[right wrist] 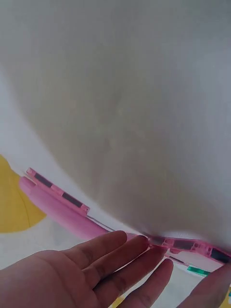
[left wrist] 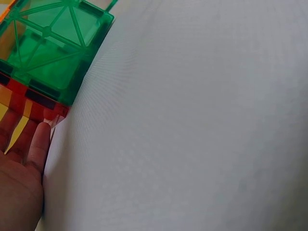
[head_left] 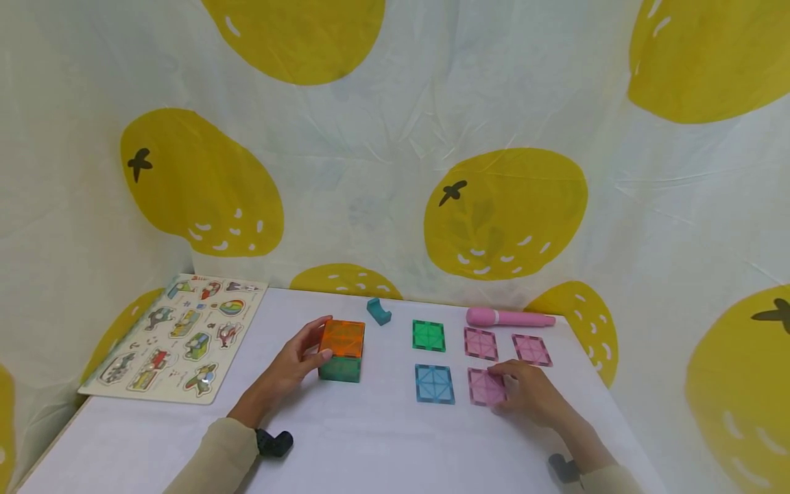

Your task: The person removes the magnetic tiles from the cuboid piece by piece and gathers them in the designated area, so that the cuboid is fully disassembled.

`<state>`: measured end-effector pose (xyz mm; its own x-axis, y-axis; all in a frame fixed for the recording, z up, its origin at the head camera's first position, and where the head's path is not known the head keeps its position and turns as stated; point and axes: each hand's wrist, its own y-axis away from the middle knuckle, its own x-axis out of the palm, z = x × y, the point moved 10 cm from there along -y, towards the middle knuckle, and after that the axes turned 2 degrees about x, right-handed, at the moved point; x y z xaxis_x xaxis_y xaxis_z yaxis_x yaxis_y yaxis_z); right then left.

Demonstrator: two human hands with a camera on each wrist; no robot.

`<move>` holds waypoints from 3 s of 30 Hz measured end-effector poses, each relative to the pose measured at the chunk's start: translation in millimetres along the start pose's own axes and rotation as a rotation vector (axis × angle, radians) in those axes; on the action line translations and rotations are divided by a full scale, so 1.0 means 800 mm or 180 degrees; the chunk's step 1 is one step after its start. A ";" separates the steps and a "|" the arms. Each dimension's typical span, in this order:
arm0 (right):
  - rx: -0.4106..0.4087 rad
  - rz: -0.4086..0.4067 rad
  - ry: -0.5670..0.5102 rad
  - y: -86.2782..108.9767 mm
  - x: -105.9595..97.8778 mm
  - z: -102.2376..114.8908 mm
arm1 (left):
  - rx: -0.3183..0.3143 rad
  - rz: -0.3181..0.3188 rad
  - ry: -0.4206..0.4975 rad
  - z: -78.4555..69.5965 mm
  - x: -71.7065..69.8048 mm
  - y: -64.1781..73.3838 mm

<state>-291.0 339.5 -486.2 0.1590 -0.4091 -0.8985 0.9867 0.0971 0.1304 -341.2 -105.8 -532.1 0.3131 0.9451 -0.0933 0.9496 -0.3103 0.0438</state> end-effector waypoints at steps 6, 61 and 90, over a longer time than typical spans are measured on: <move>-0.0048 -0.0120 -0.0253 -0.001 -0.008 0.013 | -0.0031 -0.0024 -0.0021 0.000 -0.002 0.001; 0.0032 -0.0146 -0.2762 -0.091 0.114 0.278 | 0.0224 0.0115 -0.0083 -0.006 0.001 0.002; -0.0004 -0.0364 -0.3284 -0.084 0.116 0.273 | 0.0208 0.0074 -0.0095 -0.006 0.002 0.002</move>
<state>-334.8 96.8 -487.1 0.0167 -0.9938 -0.1098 0.9978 0.0095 0.0659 -339.5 -104.1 -527.5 0.3343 0.9345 -0.1227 0.9406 -0.3389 -0.0187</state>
